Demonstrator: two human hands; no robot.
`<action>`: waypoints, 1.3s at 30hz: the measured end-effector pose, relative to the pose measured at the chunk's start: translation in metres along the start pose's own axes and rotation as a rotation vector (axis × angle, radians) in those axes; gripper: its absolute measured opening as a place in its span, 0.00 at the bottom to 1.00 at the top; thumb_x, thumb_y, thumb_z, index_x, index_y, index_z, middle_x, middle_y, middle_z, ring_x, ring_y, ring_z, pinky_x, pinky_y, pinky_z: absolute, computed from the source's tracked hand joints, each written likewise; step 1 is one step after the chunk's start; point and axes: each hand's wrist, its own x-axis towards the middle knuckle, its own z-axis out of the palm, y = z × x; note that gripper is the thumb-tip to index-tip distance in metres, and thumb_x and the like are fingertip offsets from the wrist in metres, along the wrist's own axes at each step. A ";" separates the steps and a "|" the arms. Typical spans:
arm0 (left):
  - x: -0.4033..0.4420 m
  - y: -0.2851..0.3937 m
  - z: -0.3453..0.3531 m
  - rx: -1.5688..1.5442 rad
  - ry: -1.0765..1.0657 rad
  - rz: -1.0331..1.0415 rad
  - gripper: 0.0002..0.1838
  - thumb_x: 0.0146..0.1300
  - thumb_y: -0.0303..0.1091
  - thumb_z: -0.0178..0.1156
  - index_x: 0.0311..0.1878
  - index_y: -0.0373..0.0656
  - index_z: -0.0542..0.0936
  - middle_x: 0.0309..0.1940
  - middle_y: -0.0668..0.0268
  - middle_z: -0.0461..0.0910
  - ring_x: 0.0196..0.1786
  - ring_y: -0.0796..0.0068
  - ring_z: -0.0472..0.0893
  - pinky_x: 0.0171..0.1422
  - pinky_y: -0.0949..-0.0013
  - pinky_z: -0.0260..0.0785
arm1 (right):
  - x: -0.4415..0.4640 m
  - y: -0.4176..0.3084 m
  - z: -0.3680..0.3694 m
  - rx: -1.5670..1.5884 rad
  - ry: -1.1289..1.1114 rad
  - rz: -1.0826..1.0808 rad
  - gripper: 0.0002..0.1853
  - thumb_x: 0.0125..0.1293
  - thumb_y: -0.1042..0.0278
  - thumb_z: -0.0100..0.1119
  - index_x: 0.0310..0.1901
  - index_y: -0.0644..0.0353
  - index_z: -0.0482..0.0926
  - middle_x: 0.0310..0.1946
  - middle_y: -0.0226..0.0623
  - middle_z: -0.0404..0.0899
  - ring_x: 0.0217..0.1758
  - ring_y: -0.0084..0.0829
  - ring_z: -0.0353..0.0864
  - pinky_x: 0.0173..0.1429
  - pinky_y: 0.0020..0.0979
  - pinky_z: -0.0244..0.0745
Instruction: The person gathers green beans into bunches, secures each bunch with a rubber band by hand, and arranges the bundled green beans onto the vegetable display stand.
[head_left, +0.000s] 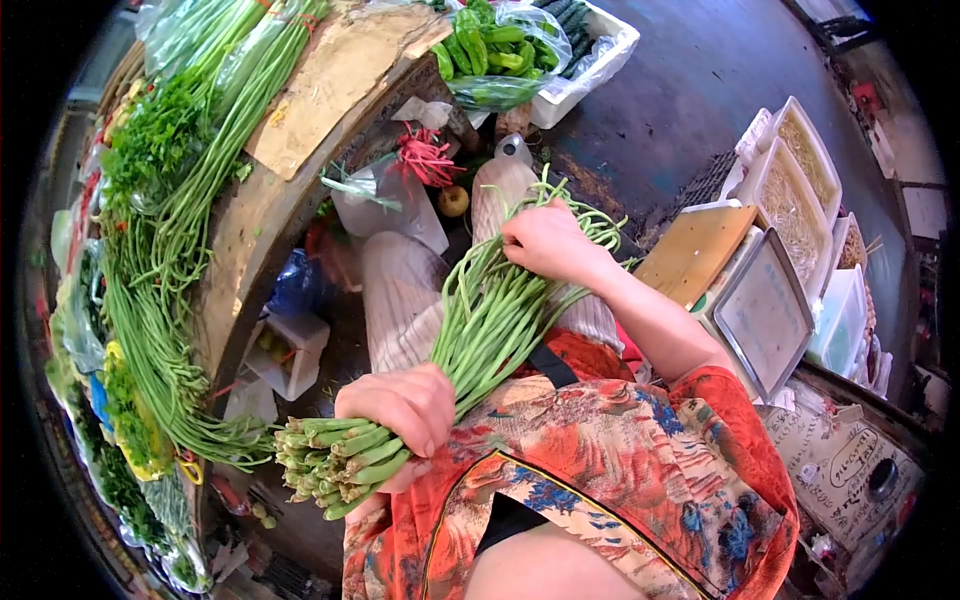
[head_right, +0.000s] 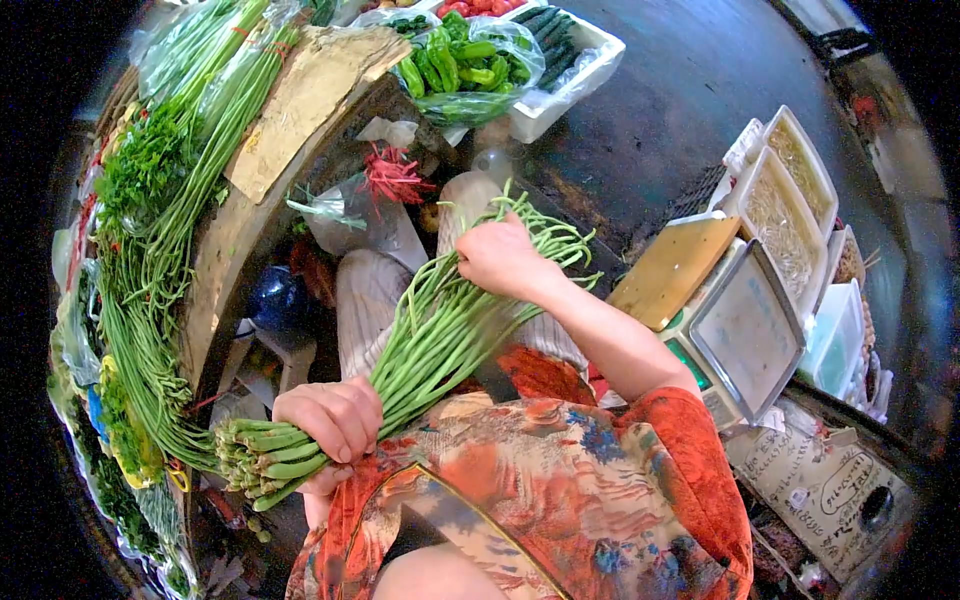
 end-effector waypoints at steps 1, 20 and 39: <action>0.001 0.002 -0.001 0.012 -0.017 -0.013 0.11 0.47 0.32 0.68 0.30 0.39 0.77 0.20 0.65 0.78 0.21 0.68 0.75 0.32 0.66 0.65 | -0.002 0.002 0.000 0.000 0.000 -0.001 0.09 0.56 0.62 0.58 0.28 0.58 0.81 0.27 0.45 0.81 0.38 0.48 0.82 0.55 0.53 0.68; 0.001 -0.005 0.000 -0.014 -0.016 0.010 0.18 0.52 0.42 0.73 0.28 0.37 0.77 0.20 0.65 0.77 0.21 0.70 0.74 0.29 0.68 0.64 | 0.003 0.087 0.009 1.429 0.179 0.362 0.11 0.63 0.68 0.53 0.22 0.54 0.72 0.19 0.23 0.70 0.19 0.15 0.64 0.25 0.20 0.57; 0.006 0.000 -0.003 0.038 -0.071 -0.032 0.16 0.43 0.29 0.71 0.34 0.41 0.75 0.20 0.68 0.78 0.21 0.70 0.75 0.34 0.68 0.65 | -0.012 0.111 -0.003 2.194 -0.130 0.549 0.08 0.53 0.73 0.50 0.20 0.52 0.65 0.12 0.22 0.58 0.10 0.15 0.50 0.17 0.22 0.48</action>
